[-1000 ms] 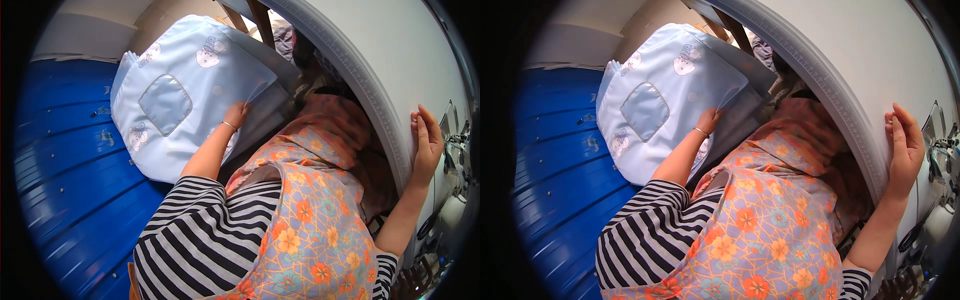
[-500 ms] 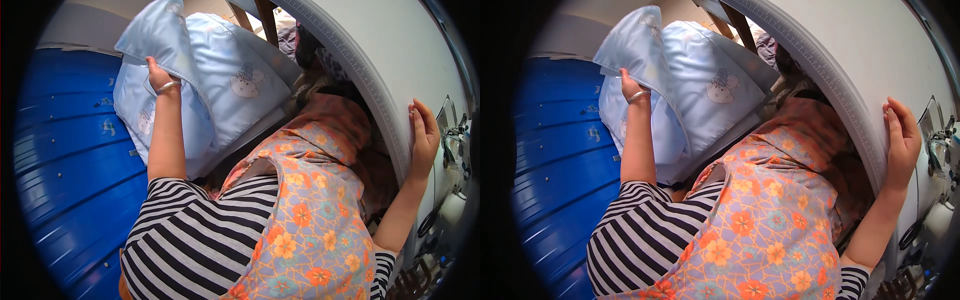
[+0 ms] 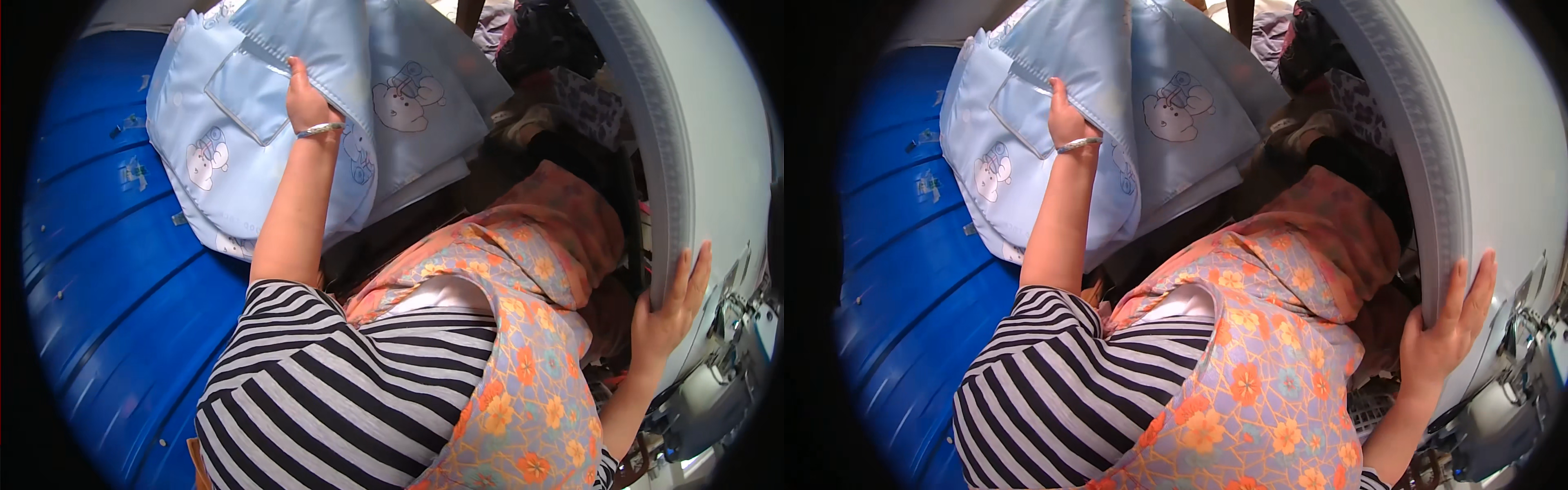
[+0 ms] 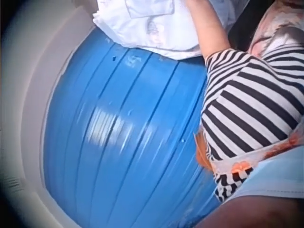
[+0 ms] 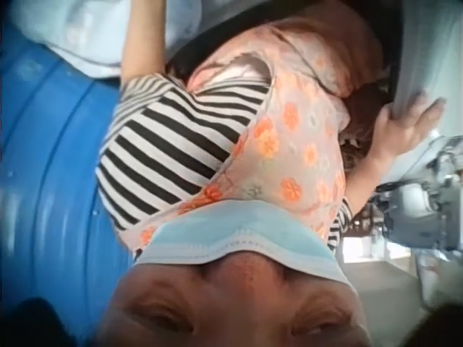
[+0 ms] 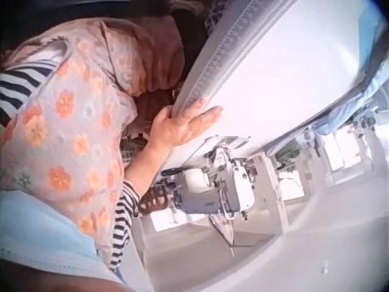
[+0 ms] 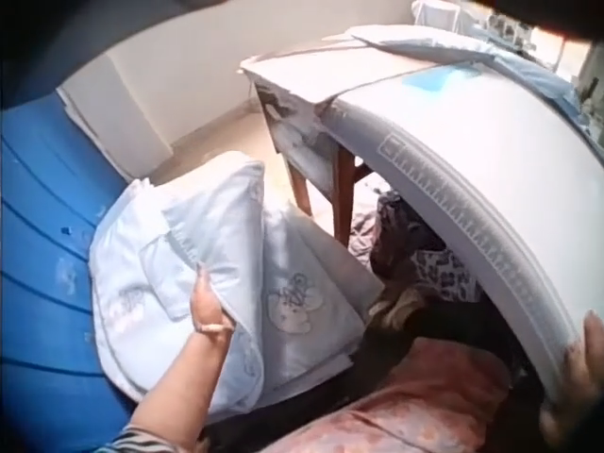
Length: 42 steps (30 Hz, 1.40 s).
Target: The worker is sewing transparent plastic pockets or covers onto blue fabric bags using an industrial sewing machine.
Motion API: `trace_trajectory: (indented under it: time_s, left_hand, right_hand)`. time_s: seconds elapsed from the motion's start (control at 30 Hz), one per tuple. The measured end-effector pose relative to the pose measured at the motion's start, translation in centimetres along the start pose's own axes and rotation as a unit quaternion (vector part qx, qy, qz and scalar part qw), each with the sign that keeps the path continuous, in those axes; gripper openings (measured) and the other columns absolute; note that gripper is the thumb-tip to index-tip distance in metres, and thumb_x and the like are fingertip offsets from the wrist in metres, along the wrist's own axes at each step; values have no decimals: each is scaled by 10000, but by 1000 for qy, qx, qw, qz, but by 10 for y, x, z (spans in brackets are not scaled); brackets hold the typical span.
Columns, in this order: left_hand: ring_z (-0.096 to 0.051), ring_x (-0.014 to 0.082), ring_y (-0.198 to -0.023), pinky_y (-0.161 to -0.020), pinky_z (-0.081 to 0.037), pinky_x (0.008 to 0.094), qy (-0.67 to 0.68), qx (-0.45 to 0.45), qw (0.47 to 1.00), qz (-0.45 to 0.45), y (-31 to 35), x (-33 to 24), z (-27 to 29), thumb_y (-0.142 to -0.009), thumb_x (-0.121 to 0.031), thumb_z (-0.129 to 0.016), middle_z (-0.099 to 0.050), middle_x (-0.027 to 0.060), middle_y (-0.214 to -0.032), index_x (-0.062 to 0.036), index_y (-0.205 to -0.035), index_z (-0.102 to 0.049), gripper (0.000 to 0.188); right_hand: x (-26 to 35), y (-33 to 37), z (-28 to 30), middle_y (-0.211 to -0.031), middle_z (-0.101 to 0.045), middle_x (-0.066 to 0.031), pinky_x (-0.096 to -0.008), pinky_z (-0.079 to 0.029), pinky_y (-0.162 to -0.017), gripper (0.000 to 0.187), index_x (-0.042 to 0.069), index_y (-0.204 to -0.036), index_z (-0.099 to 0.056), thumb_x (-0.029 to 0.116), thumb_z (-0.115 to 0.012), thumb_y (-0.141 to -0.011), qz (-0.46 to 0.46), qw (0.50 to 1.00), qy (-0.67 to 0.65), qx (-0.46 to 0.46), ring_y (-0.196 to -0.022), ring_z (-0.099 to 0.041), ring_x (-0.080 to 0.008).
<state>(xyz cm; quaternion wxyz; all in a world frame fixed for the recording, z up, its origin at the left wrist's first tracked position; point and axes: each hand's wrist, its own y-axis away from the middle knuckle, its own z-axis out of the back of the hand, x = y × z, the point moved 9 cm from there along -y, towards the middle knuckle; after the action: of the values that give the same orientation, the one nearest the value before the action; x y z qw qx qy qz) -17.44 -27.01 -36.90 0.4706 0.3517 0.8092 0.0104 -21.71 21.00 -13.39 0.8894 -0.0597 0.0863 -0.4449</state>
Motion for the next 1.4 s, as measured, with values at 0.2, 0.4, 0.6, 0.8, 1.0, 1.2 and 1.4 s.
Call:
trace_trajectory:
  time_s: [0.2, 0.4, 0.6, 0.8, 1.0, 1.2, 1.4]
  left_hand:
    - [-626, 285, -958, -830, -535, 419, 7, 0, 1000, 27, -4, 28, 3, -996, -393, -450, -603, 147, -1079, 56, -1159, -484, 480]
    - [-621, 295, -997, -850, -532, 430, 22, 10, 999, 48, -6, 37, 7, -999, -388, -443, -593, 166, -1135, 67, -1189, -475, 494]
    - [-612, 306, -1024, -880, -521, 442, 40, 9, 998, 54, -6, 34, 12, -1004, -373, -429, -585, 172, -1158, 58, -1214, -471, 481]
    - [-591, 312, -1066, -920, -500, 451, 64, 17, 997, 44, 0, 28, 11, -1005, -361, -426, -576, 155, -1192, 34, -1237, -469, 460]
    - [-577, 332, -1092, -937, -490, 472, 63, 22, 997, 31, 1, 16, 15, -1001, -364, -433, -563, 161, -1223, 30, -1248, -464, 466]
    - [-521, 374, -1176, -1015, -417, 520, 65, 21, 997, 33, 0, 10, 30, -999, -389, -407, -516, 192, -1310, 20, -1306, -444, 513]
    - [-456, 406, -1247, -1064, -360, 532, -7, 21, 998, 58, -11, 10, 60, -1001, -421, -327, -477, 205, -1365, 28, -1348, -420, 574]
  right_hand:
    - [10, -15, -1, -1487, -326, -196, -489, -302, -1093, 859, 115, -1434, -357, -159, -490, -631, 29, 999, -5, 18, -1354, -343, -409]
    - [13, -20, 0, -1489, -319, -204, -488, -299, -1094, 871, 107, -1446, -333, -150, -496, -630, 24, 999, -6, 28, -1359, -335, -412]
    - [16, -20, 2, -1488, -320, -202, -485, -288, -1100, 872, 101, -1453, -325, -143, -495, -634, 29, 999, -4, 25, -1365, -329, -403]
    - [18, -18, 1, -1488, -324, -196, -471, -295, -1098, 875, 108, -1449, -343, -144, -500, -625, 31, 999, -7, 20, -1363, -332, -396]
    - [15, -21, 3, -1488, -340, -161, -429, -328, -1087, 886, 123, -1439, -367, -163, -494, -610, 16, 1000, -2, 7, -1361, -346, -361]
    - [12, -9, 3, -1461, -381, -148, -415, -318, -1101, 866, 122, -1407, -421, -156, -487, -589, 4, 1000, -13, -26, -1358, -362, -321]
    - [-18, 3, 7, -1440, -426, -145, -380, -313, -1100, 602, 81, -1350, -494, -46, -582, -768, -4, 985, -169, -28, -1349, -388, -304]
